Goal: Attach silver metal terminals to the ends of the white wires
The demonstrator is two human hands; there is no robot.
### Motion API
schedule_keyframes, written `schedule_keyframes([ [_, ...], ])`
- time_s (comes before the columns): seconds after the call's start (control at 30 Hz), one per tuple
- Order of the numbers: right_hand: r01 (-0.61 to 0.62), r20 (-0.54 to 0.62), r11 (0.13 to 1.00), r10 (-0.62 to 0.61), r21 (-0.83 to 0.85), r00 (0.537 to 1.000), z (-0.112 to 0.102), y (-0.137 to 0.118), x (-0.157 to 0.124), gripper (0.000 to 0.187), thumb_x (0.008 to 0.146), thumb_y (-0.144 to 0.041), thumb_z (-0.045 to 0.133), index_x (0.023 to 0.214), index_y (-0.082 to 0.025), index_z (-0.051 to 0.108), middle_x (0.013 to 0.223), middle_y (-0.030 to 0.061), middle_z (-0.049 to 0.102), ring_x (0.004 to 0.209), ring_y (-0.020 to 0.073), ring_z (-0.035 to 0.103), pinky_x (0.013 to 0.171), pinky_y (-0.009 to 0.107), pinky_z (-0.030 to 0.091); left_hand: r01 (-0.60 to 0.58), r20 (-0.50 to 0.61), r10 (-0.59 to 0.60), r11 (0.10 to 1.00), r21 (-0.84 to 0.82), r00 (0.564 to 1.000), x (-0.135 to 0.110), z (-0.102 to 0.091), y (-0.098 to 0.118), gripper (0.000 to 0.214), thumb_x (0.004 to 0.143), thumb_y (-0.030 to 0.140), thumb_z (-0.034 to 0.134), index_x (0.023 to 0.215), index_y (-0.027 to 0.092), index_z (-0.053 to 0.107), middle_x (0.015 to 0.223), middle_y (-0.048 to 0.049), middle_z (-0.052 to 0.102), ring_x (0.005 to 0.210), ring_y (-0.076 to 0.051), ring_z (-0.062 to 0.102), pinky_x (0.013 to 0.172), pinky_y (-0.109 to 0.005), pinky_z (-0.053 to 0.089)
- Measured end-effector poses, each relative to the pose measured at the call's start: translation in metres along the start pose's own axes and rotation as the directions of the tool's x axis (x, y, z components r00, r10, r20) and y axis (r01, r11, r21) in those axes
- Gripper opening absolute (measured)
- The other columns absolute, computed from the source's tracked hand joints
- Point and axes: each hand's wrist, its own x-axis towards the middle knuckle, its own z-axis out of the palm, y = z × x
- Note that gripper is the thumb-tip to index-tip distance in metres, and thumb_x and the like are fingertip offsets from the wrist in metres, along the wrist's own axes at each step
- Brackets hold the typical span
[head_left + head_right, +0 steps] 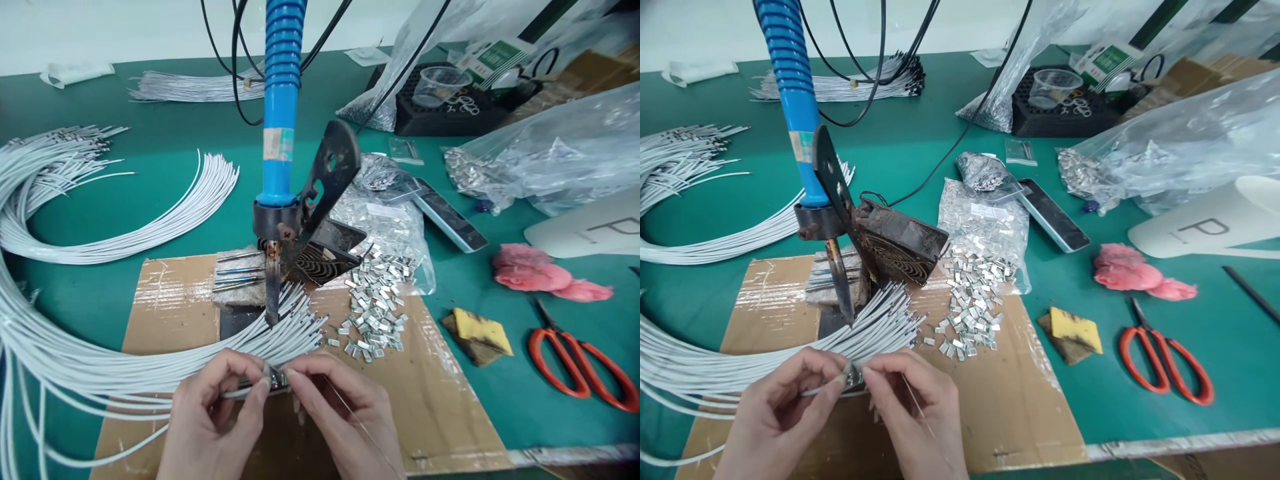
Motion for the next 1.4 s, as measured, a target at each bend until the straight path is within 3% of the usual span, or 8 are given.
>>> schedule_keyframes([
  [0.1,0.016,0.023,1.0,-0.016,-0.014,1.0,0.002,-0.002,0.001,0.014,0.084,-0.03,0.079,0.072,-0.024,0.081,0.065,-0.0016,0.064,0.058,0.0104,0.053,0.055,0.019,0.043,0.004,0.011,-0.004,1.0,-0.009,1.0,-0.001,0.001,0.003,0.015,0.082,0.031,0.071,0.069,0.024,0.069,0.077,-0.0006,0.075,0.076,-0.015,0.07,0.066,-0.015,0.053],
  [0.53,0.099,0.041,0.99,-0.095,-0.096,0.995,0.004,-0.004,0.003,0.015,0.087,-0.026,0.075,0.073,-0.022,0.078,0.069,0.0001,0.069,0.065,0.0146,0.058,0.059,0.023,0.045,0.023,-0.021,-0.025,0.995,-0.102,0.999,-0.001,0.004,0.012,0.013,0.074,0.022,0.079,0.066,0.023,0.068,0.075,0.0009,0.074,0.075,-0.013,0.07,0.068,-0.014,0.054],
  [0.83,0.168,0.017,0.975,-0.168,-0.147,0.986,0.007,-0.001,0.003,0.014,0.089,-0.023,0.074,0.075,-0.023,0.078,0.071,-0.0016,0.069,0.065,0.0129,0.061,0.06,0.019,0.047,0.031,-0.039,-0.033,0.998,-0.057,0.999,0.003,0.003,0.008,0.014,0.078,0.025,0.076,0.067,0.024,0.069,0.078,0.0012,0.074,0.078,-0.013,0.07,0.072,-0.013,0.054],
  [1.13,0.148,0.032,0.974,-0.144,-0.173,0.989,0.007,-0.001,0.006,0.014,0.09,-0.024,0.073,0.076,-0.023,0.077,0.072,-0.0003,0.07,0.065,0.015,0.061,0.061,0.022,0.05,0.043,-0.053,-0.044,0.999,-0.02,0.998,0.006,0.005,0.007,0.013,0.077,0.027,0.074,0.067,0.023,0.068,0.077,0.0005,0.075,0.077,-0.015,0.072,0.072,-0.015,0.056],
  [1.23,0.184,0.024,0.962,-0.182,-0.2,0.983,0.006,0.002,0.003,0.018,0.097,-0.033,0.065,0.09,-0.024,0.078,0.081,0.0022,0.071,0.072,0.017,0.065,0.066,0.024,0.052,0.051,-0.053,-0.052,0.999,-0.021,0.997,0.007,0.007,0.01,0.013,0.077,0.028,0.074,0.067,0.022,0.068,0.078,-0.0005,0.075,0.077,-0.016,0.073,0.07,-0.017,0.057],
  [1.33,0.212,-0.047,0.933,-0.235,-0.29,0.971,0.005,0.007,-0.002,0.037,0.107,-0.046,0.046,0.115,-0.026,0.075,0.09,0.0042,0.068,0.083,0.0191,0.066,0.078,0.026,0.053,0.059,-0.09,-0.06,0.998,-0.013,0.994,0.009,0.008,0.012,0.014,0.075,0.028,0.076,0.067,0.022,0.068,0.081,-0.0011,0.076,0.076,-0.016,0.073,0.065,-0.017,0.055],
  [1.4,0.187,-0.071,0.927,-0.221,-0.326,0.973,0.005,0.009,-0.004,0.039,0.109,-0.047,0.039,0.124,-0.026,0.068,0.083,0.0016,0.064,0.076,0.0182,0.063,0.075,0.027,0.051,0.056,-0.108,-0.057,0.998,-0.018,0.992,0.011,0.008,0.012,0.014,0.075,0.029,0.076,0.066,0.022,0.068,0.08,-0.0008,0.074,0.072,-0.015,0.071,0.063,-0.017,0.054],
])
